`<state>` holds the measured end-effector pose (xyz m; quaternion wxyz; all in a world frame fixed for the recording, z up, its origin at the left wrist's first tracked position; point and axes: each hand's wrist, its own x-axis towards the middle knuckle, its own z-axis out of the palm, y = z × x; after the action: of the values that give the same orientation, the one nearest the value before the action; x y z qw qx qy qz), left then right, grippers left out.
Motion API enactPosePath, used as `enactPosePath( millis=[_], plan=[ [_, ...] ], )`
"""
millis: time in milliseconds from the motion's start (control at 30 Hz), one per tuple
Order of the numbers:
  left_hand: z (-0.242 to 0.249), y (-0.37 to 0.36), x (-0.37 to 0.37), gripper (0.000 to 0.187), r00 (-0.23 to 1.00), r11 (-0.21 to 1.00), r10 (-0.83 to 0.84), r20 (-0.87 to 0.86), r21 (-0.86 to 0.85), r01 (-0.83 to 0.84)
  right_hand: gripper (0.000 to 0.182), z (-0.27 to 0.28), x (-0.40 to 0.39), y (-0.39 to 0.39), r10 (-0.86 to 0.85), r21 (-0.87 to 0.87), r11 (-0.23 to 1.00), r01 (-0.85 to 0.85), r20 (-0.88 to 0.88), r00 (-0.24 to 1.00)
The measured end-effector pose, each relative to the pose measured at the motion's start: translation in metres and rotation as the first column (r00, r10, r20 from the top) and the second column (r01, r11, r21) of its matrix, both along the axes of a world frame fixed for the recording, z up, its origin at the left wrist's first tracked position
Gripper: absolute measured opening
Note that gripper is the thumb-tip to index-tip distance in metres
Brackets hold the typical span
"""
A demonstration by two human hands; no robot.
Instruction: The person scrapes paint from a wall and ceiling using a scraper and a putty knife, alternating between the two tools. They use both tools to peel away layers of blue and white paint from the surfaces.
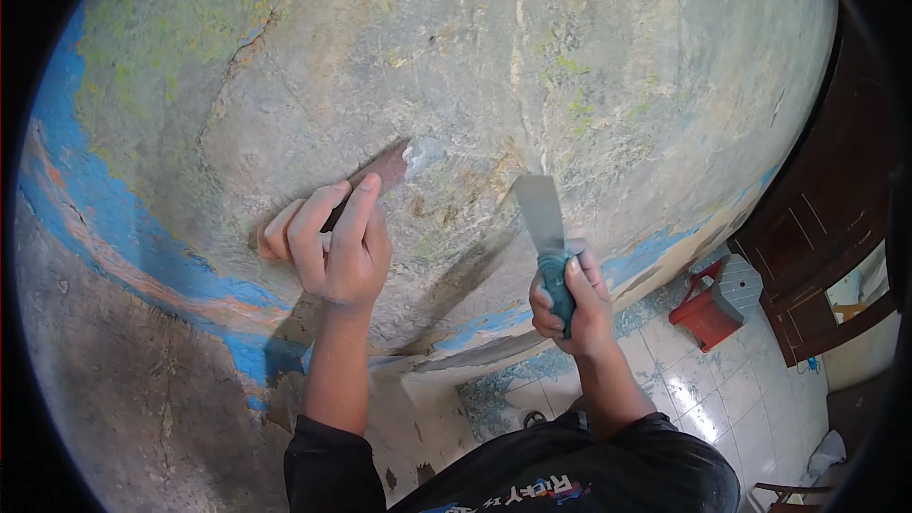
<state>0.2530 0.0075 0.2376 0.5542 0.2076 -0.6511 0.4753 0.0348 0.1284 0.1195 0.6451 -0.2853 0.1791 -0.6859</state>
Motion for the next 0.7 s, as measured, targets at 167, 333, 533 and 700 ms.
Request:
enactPosePath(
  millis=[167,333,533,700],
  plan=[
    [-0.0006,0.0003,0.0013,0.021,1.0,1.0,0.001,0.0,0.012,-0.001,0.018,0.0006,0.0025,0.0019,-0.012,-0.036,0.999,0.013,0.013,1.0],
    [-0.0014,0.0014,0.0008,0.022,1.0,1.0,0.014,0.0,0.015,-0.014,0.017,-0.001,-0.0007,-0.001,0.03,-0.072,0.997,-0.027,0.034,0.999],
    [-0.0022,-0.0002,0.0015,0.021,1.0,1.0,0.005,0.005,0.012,-0.005,0.02,-0.0014,0.0047,0.0,0.007,-0.048,0.999,-0.005,0.037,0.999],
    [-0.0024,0.0006,0.0008,0.019,1.0,1.0,0.009,0.016,0.009,-0.009,0.017,-0.0033,0.0036,-0.0025,0.025,-0.078,0.997,-0.02,0.065,0.998]
  ],
)
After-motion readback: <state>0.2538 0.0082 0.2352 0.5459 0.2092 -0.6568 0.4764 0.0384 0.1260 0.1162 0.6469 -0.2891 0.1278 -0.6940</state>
